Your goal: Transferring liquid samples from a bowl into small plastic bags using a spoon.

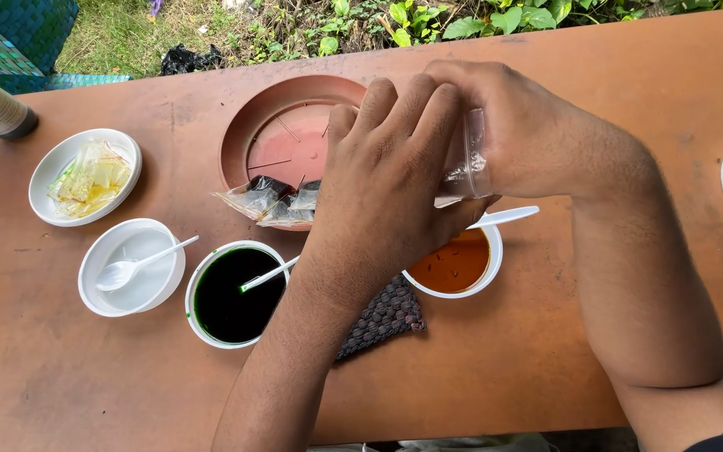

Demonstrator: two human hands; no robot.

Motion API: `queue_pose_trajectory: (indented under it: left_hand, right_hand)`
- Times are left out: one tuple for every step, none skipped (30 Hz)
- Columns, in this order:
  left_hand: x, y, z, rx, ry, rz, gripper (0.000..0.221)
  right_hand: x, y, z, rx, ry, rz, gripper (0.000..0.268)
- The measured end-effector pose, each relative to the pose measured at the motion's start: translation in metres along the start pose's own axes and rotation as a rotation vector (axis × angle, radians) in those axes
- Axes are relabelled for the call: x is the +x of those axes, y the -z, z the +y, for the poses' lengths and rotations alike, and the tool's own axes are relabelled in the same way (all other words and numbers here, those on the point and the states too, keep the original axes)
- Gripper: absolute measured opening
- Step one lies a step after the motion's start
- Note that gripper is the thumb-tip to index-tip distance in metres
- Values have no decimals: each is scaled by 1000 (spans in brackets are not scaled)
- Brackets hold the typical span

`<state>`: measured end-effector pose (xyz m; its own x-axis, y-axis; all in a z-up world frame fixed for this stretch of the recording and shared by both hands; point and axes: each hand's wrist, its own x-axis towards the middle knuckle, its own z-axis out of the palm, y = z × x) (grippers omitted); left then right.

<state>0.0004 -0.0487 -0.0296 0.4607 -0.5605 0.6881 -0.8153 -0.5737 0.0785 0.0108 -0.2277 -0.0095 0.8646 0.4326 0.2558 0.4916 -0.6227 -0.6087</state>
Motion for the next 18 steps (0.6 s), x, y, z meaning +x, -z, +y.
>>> queue_pose_trajectory:
  left_hand:
    - [0,-1,-1,5,1,-2,63]
    - [0,-1,0,7,0,0,63]
    - [1,-1,1,-13,2,-7,60]
    - [1,-2,2,-35,3,-15,58]
    - [0,-4,1,-35,1,-14,58]
    - [0,-6,1,-40,2,-14,59]
    - [0,-8,0,-45,2,-13,61]
    - [0,-6,0,-45,1,-12,61]
    - [0,-5,1,-71,-3,-4,58]
    - [0,-4,1,-96,-5,4,55]
    - [0,-4,1,-95,-6,5,55]
    - [0,-4,0,-113,5,-10,55]
    - [-1,-5,0,-130,17,-25,55]
    - [-1,-5,1,-130,16,-25,55]
    - [0,-5,1,-134,21,-25,54]
    - [0,-4,2,-138,27,-25,53]
    - [0,-5,0,-137,26,-24,53]
    - [0,-6,-1,-130,30,-26,52]
  right_hand:
    - [0,2,0,-26,-53,-48,52]
    - [0,5,-7,-27,-50,-47,52]
    - [0,7,-14,-30,-121,-94,55]
    - [-1,10,-20,-33,-193,-139,58]
    - [-1,11,-19,-34,-192,-137,58]
    - [-1,12,-17,-36,-160,-140,55]
    - [-1,12,-16,-38,-127,-143,53]
    - [-3,12,-12,-39,-127,-141,53]
    - [-4,11,-9,-80,-142,-112,43]
    - [-5,11,-6,-120,-156,-83,38]
    - [-5,11,-5,-121,-154,-82,38]
    - [-5,11,-4,9,-114,-27,31]
    - [-5,11,-4,139,-74,27,41]
    - [-5,11,-5,139,-73,28,41]
    - [-5,10,-7,161,-99,67,43]
    - [-5,9,-8,184,-124,106,45]
    - [-5,9,-8,183,-123,107,45]
    - [-6,8,-8,124,-111,115,44]
